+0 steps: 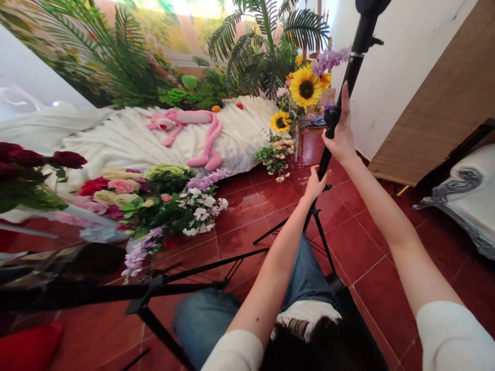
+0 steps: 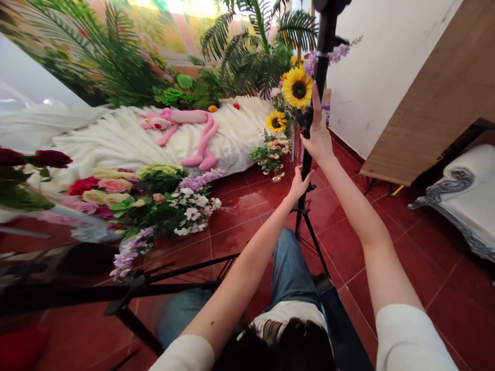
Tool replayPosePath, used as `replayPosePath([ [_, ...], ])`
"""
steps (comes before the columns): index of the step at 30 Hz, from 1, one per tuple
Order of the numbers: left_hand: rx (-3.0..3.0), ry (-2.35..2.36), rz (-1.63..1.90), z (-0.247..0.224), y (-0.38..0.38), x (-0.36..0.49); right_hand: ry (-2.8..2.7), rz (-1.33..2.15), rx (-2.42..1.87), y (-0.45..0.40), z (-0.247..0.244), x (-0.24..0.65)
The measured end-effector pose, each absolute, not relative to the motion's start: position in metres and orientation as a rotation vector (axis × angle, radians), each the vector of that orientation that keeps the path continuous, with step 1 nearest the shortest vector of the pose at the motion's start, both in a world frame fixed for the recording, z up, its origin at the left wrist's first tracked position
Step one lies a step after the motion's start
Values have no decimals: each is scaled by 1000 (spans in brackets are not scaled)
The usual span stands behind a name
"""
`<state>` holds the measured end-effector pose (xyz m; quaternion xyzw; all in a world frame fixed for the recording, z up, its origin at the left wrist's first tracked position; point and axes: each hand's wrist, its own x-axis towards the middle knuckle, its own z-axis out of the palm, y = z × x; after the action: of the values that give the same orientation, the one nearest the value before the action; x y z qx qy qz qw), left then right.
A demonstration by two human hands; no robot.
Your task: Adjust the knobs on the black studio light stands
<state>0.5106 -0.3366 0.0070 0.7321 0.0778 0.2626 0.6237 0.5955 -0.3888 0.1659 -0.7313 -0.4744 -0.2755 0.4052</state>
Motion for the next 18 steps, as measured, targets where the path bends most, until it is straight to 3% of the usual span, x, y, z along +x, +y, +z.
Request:
replayPosePath([
  [5,1602,165,599,7,-337,513,-1040,-701,-1947,-389,127,576],
  [12,1557,131,631,3,-330,517,-1210,-447,-1932,-407,66,573],
  [18,1527,125,617,-6,-332,522,-1254,-466,-1850,-407,56,582],
])
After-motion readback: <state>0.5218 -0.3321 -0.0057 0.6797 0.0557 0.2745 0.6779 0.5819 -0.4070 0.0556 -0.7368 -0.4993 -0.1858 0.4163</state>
